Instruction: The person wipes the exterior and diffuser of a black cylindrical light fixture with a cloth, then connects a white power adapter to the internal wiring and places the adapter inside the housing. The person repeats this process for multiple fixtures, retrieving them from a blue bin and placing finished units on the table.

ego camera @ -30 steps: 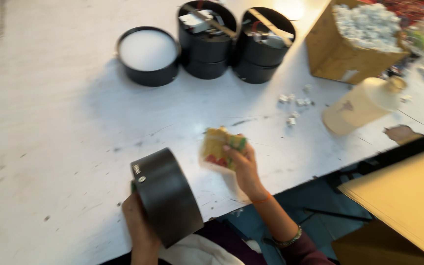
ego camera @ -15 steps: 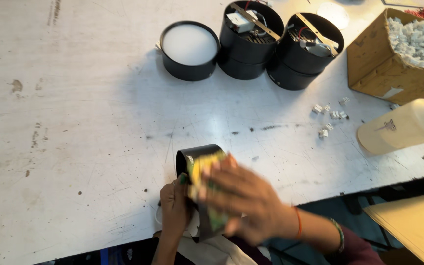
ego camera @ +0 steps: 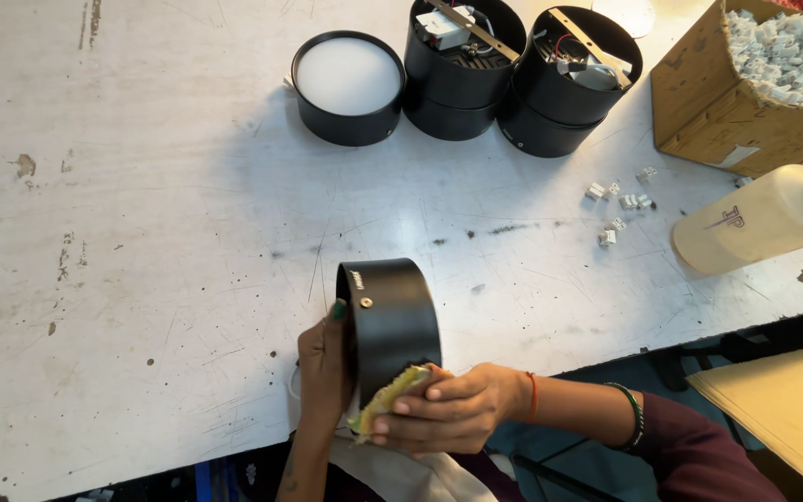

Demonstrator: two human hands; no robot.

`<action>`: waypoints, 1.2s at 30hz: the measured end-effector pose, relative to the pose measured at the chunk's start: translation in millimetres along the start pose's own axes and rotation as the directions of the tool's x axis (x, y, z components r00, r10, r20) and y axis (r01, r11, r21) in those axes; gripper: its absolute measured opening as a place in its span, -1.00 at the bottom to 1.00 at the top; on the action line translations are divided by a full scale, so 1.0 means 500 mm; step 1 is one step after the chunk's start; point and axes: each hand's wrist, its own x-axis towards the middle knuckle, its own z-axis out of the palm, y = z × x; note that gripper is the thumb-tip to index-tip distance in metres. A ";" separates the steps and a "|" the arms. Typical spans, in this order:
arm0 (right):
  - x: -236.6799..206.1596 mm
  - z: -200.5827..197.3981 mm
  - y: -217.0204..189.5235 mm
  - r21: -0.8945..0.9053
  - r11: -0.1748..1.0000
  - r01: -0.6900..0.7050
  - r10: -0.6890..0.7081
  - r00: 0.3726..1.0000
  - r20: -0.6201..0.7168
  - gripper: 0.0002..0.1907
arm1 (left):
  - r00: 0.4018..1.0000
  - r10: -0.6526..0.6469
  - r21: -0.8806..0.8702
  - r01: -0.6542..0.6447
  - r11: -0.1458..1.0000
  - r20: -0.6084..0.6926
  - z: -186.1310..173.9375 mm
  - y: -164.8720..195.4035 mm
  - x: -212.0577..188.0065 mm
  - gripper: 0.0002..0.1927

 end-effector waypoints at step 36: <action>-0.063 0.075 0.111 0.585 0.382 -0.716 0.773 0.594 0.222 -0.61 | 0.963 0.098 0.199 -0.151 0.968 0.253 0.010 0.173 -0.069 0.01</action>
